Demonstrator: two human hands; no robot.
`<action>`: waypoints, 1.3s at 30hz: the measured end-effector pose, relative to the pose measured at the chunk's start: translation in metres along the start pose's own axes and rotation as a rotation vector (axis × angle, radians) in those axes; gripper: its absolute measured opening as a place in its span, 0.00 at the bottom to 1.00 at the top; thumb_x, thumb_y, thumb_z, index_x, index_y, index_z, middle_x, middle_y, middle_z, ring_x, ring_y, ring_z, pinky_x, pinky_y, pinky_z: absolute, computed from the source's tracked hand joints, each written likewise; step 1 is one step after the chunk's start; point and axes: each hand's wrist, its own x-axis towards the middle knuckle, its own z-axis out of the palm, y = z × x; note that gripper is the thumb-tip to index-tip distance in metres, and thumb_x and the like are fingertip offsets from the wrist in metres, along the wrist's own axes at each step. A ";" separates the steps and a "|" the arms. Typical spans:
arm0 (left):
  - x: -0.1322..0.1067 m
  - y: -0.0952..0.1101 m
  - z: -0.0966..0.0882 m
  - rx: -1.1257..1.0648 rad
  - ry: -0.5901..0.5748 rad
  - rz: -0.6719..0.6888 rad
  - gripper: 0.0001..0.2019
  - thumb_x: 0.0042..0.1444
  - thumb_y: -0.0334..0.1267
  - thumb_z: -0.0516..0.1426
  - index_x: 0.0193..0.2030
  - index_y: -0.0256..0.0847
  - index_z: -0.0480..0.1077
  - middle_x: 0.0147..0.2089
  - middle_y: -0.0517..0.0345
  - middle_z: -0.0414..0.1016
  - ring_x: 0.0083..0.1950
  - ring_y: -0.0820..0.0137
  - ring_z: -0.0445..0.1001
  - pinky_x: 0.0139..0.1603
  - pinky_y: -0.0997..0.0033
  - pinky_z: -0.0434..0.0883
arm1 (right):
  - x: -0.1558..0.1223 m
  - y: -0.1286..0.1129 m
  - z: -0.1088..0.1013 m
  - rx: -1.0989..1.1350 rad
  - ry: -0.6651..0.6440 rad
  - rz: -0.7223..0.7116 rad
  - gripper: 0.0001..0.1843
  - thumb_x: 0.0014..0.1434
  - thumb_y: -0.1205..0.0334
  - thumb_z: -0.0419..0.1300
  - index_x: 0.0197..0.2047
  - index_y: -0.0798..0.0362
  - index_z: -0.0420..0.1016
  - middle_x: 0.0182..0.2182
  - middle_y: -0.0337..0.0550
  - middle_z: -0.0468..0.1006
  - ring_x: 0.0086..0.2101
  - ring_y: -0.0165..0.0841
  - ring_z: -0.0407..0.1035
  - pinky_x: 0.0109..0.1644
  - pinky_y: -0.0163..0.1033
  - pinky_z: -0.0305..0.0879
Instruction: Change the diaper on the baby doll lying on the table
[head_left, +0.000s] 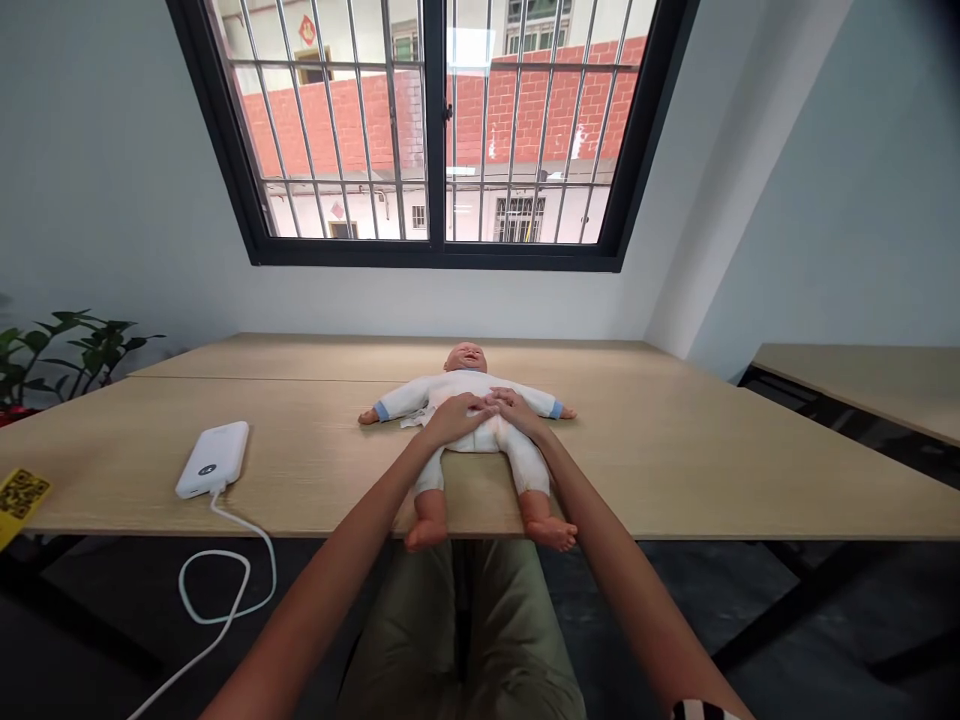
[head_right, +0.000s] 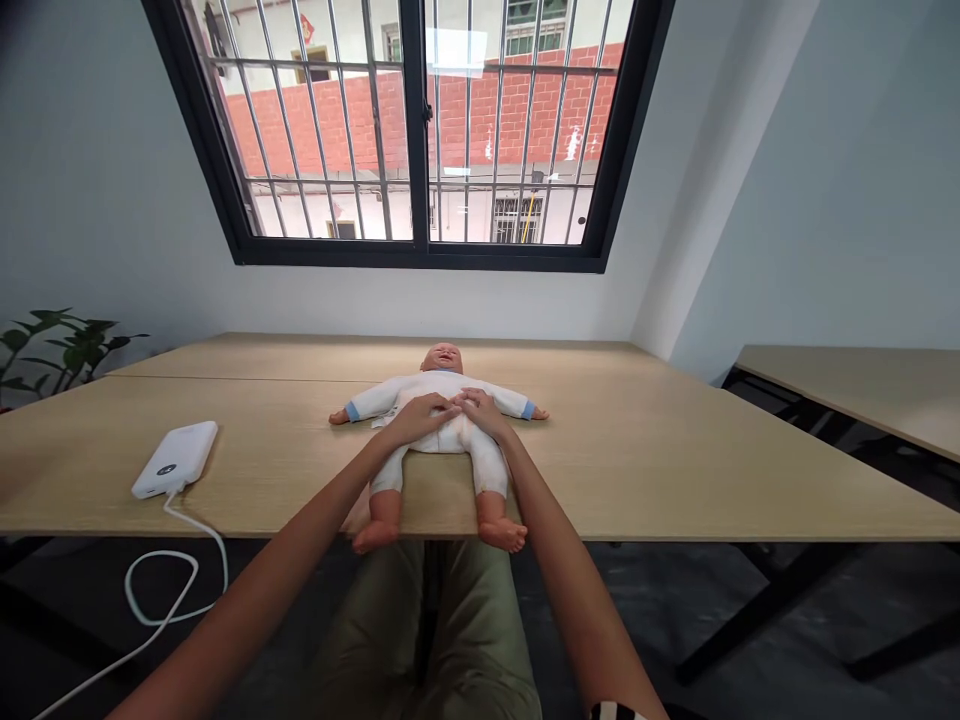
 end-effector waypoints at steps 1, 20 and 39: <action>0.002 -0.007 -0.006 -0.041 0.013 -0.014 0.23 0.60 0.57 0.51 0.36 0.38 0.76 0.37 0.51 0.78 0.39 0.63 0.74 0.44 0.65 0.70 | -0.001 -0.001 -0.001 -0.006 -0.024 -0.010 0.12 0.59 0.54 0.62 0.41 0.54 0.78 0.47 0.47 0.77 0.53 0.39 0.67 0.62 0.50 0.58; -0.049 -0.117 -0.053 0.077 0.156 -0.473 0.09 0.40 0.31 0.63 0.22 0.40 0.65 0.23 0.62 0.66 0.29 0.69 0.63 0.31 0.70 0.57 | -0.003 -0.057 0.023 -0.337 -0.370 -0.415 0.19 0.64 0.61 0.52 0.54 0.46 0.77 0.55 0.48 0.73 0.53 0.38 0.67 0.57 0.47 0.64; -0.037 -0.054 -0.077 -0.218 0.056 -0.182 0.12 0.46 0.45 0.57 0.22 0.39 0.62 0.22 0.66 0.58 0.27 0.75 0.58 0.27 0.76 0.57 | 0.016 -0.060 0.073 -0.664 -0.385 -0.165 0.20 0.59 0.57 0.60 0.53 0.52 0.73 0.56 0.52 0.71 0.59 0.49 0.59 0.61 0.55 0.54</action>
